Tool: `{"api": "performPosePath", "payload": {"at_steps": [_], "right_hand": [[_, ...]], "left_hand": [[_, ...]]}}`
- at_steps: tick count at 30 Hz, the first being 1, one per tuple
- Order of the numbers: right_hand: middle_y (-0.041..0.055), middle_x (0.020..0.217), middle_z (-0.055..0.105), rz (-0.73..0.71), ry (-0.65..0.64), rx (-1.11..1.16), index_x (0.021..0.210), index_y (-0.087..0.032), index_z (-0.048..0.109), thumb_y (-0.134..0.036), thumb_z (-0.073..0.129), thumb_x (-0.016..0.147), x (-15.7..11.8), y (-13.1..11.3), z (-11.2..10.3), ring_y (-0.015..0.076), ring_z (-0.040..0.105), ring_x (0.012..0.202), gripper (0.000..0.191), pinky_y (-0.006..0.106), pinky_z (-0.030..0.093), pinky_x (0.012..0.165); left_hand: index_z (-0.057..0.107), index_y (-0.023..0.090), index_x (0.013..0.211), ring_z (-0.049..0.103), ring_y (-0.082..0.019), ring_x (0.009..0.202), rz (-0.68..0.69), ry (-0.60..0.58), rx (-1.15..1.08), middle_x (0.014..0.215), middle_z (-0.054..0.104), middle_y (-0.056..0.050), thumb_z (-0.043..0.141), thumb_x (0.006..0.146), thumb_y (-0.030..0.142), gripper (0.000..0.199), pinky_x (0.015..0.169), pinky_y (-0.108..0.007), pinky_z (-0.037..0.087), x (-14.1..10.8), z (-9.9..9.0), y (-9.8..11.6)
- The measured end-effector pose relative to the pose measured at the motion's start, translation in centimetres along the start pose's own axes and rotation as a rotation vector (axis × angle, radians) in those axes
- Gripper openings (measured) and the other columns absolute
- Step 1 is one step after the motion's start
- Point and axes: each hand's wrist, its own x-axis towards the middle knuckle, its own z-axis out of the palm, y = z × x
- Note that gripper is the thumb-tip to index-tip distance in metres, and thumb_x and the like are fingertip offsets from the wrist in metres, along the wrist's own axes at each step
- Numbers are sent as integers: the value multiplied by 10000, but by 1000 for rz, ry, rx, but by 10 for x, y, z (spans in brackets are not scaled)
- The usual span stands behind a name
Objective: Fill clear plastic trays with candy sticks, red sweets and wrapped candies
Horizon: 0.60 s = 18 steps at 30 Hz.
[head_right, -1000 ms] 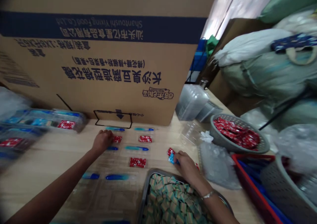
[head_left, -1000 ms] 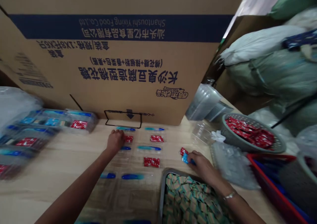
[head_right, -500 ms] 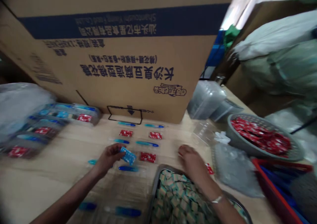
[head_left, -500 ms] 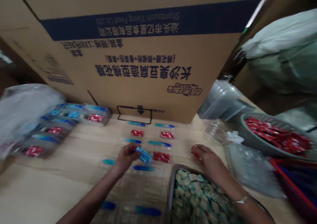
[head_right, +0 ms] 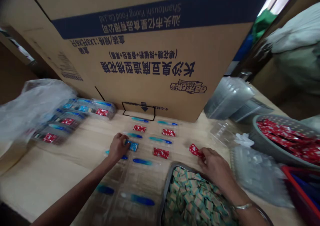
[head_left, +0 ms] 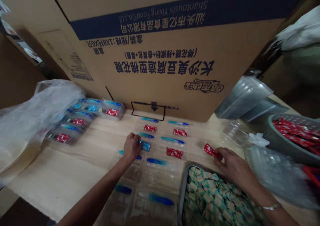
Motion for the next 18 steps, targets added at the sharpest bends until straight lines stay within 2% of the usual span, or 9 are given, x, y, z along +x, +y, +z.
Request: {"api": "performPosePath", "payload": {"at_steps": [2, 6, 9, 11, 14, 16, 18], "right_hand": [[58, 852, 627, -79, -7, 84, 866, -194, 573, -283, 432, 801, -10, -28, -8, 193, 591, 766, 180, 299, 442, 679], [41, 824, 610, -318, -140, 158, 860, -202, 571, -165, 459, 791, -35, -98, -14, 198, 558, 787, 136, 326, 425, 736], [45, 812, 591, -411, -182, 122, 855, -195, 570, -104, 491, 780, -52, -140, -8, 214, 540, 806, 143, 352, 415, 760], [46, 854, 591, -441, -193, 108, 883, -197, 570, -87, 508, 785, -58, -157, -3, 215, 537, 839, 160, 360, 417, 794], [56, 956, 589, -438, -224, 86, 902, -194, 574, -112, 526, 813, -55, -160, -3, 209, 535, 906, 131, 348, 420, 842], [72, 989, 592, -351, -247, -3, 918, -180, 585, -115, 506, 833, -47, -140, -13, 209, 536, 934, 133, 336, 415, 856], [98, 1011, 602, -164, -266, -183, 966, -158, 592, -74, 455, 842, -40, -104, -27, 222, 539, 958, 203, 336, 402, 852]], "left_hand": [[647, 184, 816, 543, -256, 952, 22, -26, 57, 881, 567, -74, 606, 689, 131, 144, 867, -367, 442, -1, -1, 1], [646, 178, 878, 541, -246, 976, 61, -69, 107, 955, 565, -81, 596, 724, 150, 164, 901, -361, 441, -7, -8, 1], [626, 168, 967, 546, -238, 985, 167, -56, 90, 1021, 564, -86, 578, 750, 154, 223, 900, -360, 451, -24, -16, -2], [621, 166, 959, 554, -237, 970, 264, -45, 50, 1002, 575, -86, 569, 757, 147, 210, 876, -365, 466, -42, -20, -3], [611, 174, 940, 560, -234, 946, 376, -31, -23, 989, 593, -85, 548, 794, 166, 160, 843, -370, 471, -71, -22, 2], [601, 183, 963, 558, -226, 937, 484, -90, -61, 991, 608, -79, 520, 833, 184, 153, 830, -365, 460, -88, -22, 11], [606, 198, 945, 556, -217, 919, 626, -231, -63, 959, 627, -62, 514, 850, 195, 131, 815, -354, 445, -102, -20, 22]]}}
